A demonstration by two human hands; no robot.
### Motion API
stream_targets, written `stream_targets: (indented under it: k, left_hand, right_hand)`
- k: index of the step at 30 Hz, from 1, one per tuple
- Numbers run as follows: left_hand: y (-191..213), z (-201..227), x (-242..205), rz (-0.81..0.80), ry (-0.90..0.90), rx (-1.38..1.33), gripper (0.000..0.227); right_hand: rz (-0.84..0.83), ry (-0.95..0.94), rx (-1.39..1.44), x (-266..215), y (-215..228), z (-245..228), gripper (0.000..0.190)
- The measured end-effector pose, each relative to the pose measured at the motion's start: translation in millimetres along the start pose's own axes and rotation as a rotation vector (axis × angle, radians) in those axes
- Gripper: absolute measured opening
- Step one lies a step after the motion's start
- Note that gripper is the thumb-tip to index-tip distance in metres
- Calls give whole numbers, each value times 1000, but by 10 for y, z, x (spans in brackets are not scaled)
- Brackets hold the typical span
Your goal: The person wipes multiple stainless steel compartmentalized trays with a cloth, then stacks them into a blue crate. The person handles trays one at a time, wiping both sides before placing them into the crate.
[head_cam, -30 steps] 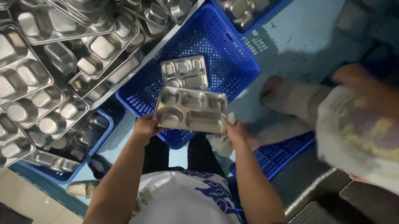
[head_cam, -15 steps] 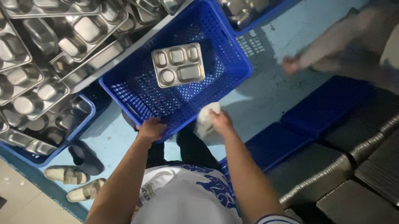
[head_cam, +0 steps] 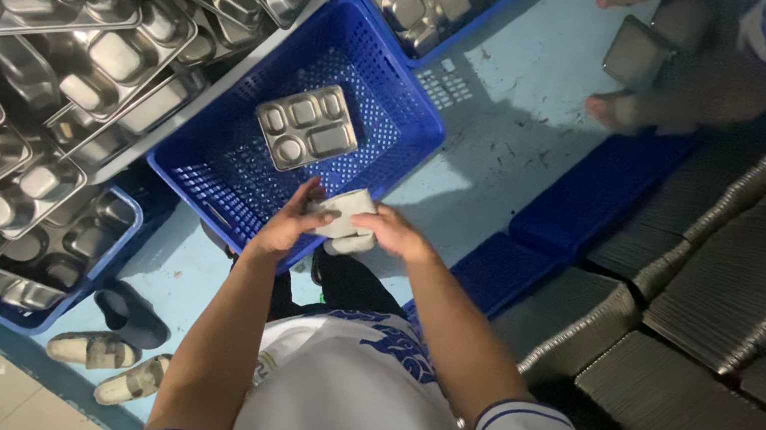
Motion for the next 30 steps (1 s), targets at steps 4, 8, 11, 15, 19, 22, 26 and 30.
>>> stream_targets:
  k: [4,8,11,15,19,22,26,30]
  left_hand:
    - [51,-52,-12,-32,33,256,35]
    - [253,-389,-51,131,4,5,18]
    - [491,-536,-293,295,-191,-135,16]
    - [812,-396,-934,559,-401,209,36]
    - [1067,-158,-1539,565,-756,372,65]
    - [1556,-301,-1883,565,-375,-137,51]
    - [2619,-702,-2167,846,-272,-214,47]
    - [3913,-1235,-2291,1046,-185,-154,50]
  right_hand:
    - [-39,-37,6,89,64,-199,45]
    - [359,16,-695,471,-110,-235,41]
    - [479,184,-701,764,-521,-206,38]
    - [75,-87,-322,1016,-1352,55,33]
    - [-200,-370,93,1373,-2261,360,32]
    - [-64,-294,168,1793,-2854,587,31]
    - [-23,-306,134,2303,-3663,803,37]
    - [72,-254,286,2899,-4384,855,45]
Point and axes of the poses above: each hand's wrist, its own x-axis towards the middle knuckle, its own y-axis out of the back of the hand, z = x × y, the point moved 1 cm from there along x, towards the middle knuckle, and after that the axes turned 3 degrees about x, right-handed, at the moved point
